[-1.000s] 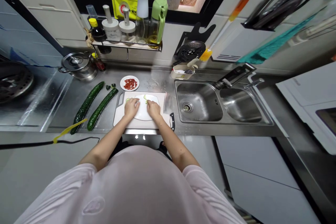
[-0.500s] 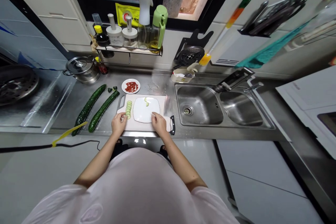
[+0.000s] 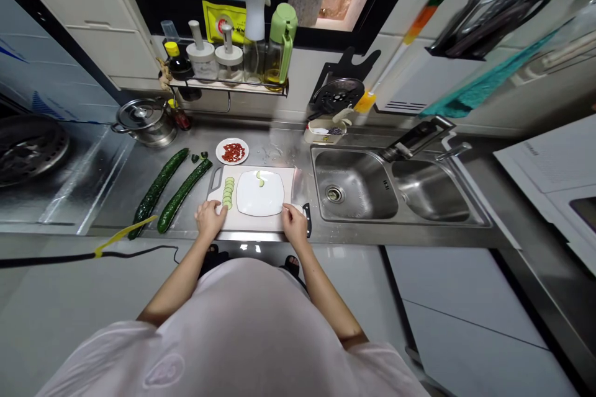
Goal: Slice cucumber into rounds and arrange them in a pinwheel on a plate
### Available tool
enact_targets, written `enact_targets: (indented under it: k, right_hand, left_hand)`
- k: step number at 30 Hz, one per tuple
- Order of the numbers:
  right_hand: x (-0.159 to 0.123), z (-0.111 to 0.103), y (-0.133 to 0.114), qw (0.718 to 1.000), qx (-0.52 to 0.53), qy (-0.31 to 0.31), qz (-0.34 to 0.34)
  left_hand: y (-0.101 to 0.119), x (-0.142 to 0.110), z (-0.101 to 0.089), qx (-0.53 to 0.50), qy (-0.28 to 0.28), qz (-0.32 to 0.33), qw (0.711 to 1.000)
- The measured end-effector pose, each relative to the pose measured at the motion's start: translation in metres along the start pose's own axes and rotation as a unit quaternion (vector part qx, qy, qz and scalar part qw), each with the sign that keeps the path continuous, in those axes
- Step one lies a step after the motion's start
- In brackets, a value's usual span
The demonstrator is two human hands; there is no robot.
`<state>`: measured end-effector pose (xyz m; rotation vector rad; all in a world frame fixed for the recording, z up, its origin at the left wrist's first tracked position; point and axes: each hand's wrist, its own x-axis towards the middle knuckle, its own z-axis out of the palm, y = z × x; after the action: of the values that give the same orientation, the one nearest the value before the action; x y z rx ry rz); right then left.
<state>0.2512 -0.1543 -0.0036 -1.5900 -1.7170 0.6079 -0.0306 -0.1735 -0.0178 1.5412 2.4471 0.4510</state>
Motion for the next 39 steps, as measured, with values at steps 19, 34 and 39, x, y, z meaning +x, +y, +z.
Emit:
enact_targets:
  k: [19,34,39]
  right_hand:
    - [-0.005,0.001,-0.003,1.0,0.006,-0.027,-0.007]
    - [0.015,-0.001,-0.043,0.997,0.08,-0.005,-0.006]
    - [0.037,-0.012,-0.081,0.989,0.144,-0.001,-0.033]
  left_hand:
    - [0.005,-0.003,0.007,-0.101,0.015,-0.032,0.994]
    - [0.056,0.015,-0.051,-0.564,-0.072,-0.062,0.82]
    - [0.09,0.013,-0.082,-0.6,-0.086,-0.022,0.795]
